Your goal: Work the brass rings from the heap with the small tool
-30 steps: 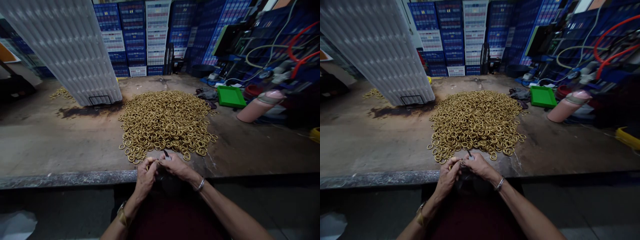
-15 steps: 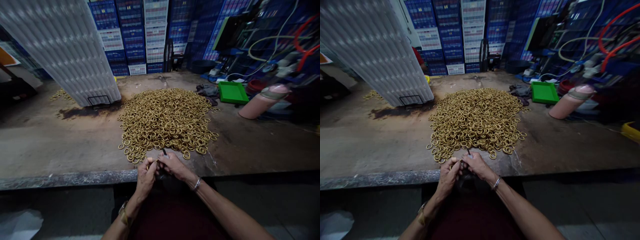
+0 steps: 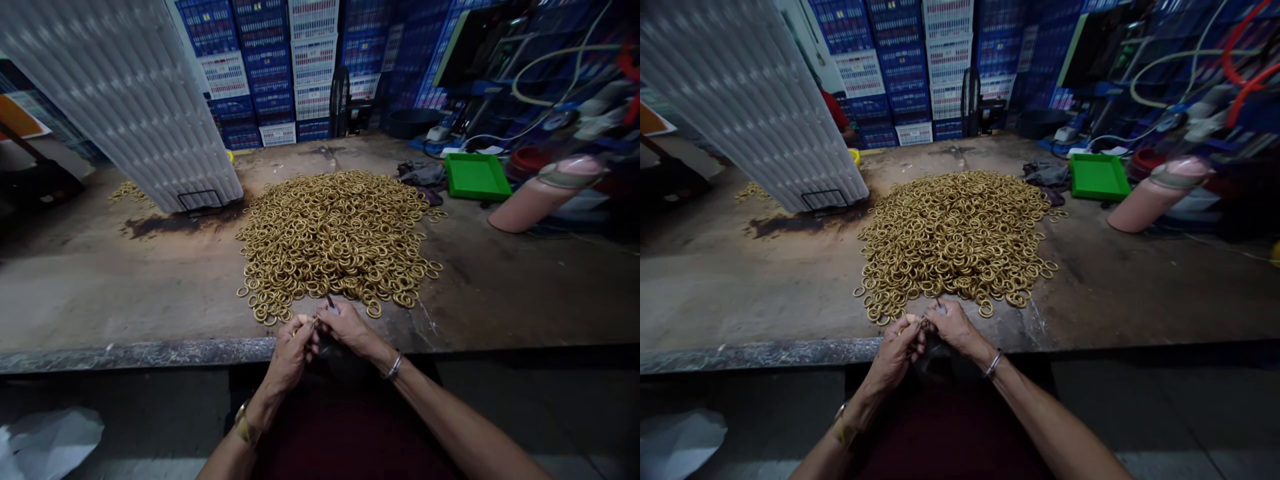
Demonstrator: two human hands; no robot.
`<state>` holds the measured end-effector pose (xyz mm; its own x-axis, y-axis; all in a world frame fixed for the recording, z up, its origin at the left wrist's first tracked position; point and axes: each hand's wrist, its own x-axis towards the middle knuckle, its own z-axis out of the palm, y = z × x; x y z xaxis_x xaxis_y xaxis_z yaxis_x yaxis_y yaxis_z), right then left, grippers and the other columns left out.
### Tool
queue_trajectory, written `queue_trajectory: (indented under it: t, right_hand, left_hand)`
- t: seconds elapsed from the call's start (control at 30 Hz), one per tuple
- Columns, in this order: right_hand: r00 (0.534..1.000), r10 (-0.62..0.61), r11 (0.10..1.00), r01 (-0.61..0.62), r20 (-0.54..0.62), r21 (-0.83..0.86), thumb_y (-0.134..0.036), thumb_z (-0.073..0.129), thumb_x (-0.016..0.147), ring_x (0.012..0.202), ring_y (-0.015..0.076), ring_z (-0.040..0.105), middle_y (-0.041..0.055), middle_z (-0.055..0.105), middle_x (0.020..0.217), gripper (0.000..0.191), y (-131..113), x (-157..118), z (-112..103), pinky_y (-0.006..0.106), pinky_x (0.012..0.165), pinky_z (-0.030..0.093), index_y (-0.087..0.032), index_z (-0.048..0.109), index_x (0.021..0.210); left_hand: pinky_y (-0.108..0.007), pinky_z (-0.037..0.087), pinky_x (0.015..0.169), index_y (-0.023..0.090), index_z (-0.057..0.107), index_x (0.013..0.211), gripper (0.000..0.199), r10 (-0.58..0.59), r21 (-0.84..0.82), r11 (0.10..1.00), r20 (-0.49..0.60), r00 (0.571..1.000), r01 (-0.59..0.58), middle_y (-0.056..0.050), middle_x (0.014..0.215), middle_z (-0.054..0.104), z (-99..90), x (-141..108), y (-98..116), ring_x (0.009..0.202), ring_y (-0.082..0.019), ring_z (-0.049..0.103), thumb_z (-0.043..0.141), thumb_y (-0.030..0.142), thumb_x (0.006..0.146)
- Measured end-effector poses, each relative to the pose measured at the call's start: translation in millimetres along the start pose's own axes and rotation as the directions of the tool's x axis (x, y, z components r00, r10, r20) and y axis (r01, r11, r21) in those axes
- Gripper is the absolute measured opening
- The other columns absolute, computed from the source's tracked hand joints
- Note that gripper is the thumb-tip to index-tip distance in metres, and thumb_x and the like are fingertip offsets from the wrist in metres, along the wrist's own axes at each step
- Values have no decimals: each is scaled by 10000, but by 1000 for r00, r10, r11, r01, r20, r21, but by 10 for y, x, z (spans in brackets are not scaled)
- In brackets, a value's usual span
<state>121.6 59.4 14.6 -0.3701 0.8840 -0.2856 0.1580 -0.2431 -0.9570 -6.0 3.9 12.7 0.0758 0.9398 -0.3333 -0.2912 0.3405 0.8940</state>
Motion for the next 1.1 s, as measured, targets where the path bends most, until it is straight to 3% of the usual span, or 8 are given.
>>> queue_trajectory:
  t: [0.23, 0.37, 0.47, 0.57, 0.8, 0.93, 1.1]
  right_hand:
    - [999, -38, 999, 38, -20, -18, -307, 463, 737, 380, 54, 339, -64, 443, 481, 163, 45, 21, -16, 179, 384, 265, -180, 462, 635]
    - [962, -221, 945, 171, -162, -279, -253, 457, 741, 495, 85, 419, -27, 496, 539, 151, 147, 35, -28, 194, 482, 326, -168, 514, 631]
    - [926, -377, 800, 310, -29, -515, -189, 448, 747, 526, 94, 421, -12, 525, 573, 130, 201, -29, -38, 202, 510, 300, -172, 535, 653]
    - [919, -381, 682, 352, 100, -641, -142, 455, 731, 510, 94, 417, -10, 540, 575, 102, 210, -107, -31, 207, 497, 256, -177, 538, 685]
    - [962, -255, 506, 218, 97, -835, -146, 438, 731, 588, 131, 513, 32, 617, 675, 171, 142, -89, -20, 236, 532, 245, -179, 576, 827]
    - [973, -231, 427, 84, -19, -900, -162, 432, 745, 661, 154, 564, 54, 644, 744, 210, 127, -3, -81, 244, 561, 271, -172, 568, 905]
    - [921, -344, 477, 6, -180, -879, -219, 432, 808, 716, 161, 597, 43, 651, 764, 177, 111, 107, -111, 236, 597, 297, -181, 538, 945]
  left_hand:
    - [-144, 257, 421, 153, 517, 772, 266, -34, -84, 996, 4, 999, 35, 45, 593, 495, 13, -14, 4, 469, -39, 434, 573, 412, 750]
    - [-149, 257, 413, 162, 496, 761, 271, -11, -92, 996, -50, 999, 6, 43, 601, 500, 41, 2, -9, 468, -45, 442, 572, 422, 748]
    - [-153, 272, 415, 164, 489, 724, 278, 58, -6, 998, -109, 992, -59, 39, 606, 503, 61, 21, -26, 472, -48, 444, 558, 431, 755]
    - [-157, 286, 423, 165, 495, 719, 283, 108, 94, 991, -119, 987, -97, 36, 603, 501, 66, 34, -45, 476, -53, 440, 534, 441, 768]
    - [-164, 300, 448, 176, 476, 690, 284, 96, 108, 991, -130, 987, -82, 48, 574, 480, 53, -30, -34, 480, -60, 428, 538, 443, 763]
    - [-170, 282, 437, 181, 461, 677, 293, 35, 141, 989, 12, 999, -37, 43, 564, 477, 77, -207, 43, 464, -63, 409, 500, 450, 788]
    - [-188, 209, 406, 180, 472, 650, 271, -198, 305, 944, 225, 954, 124, 50, 495, 435, 20, -388, -5, 411, -64, 313, 521, 421, 766]
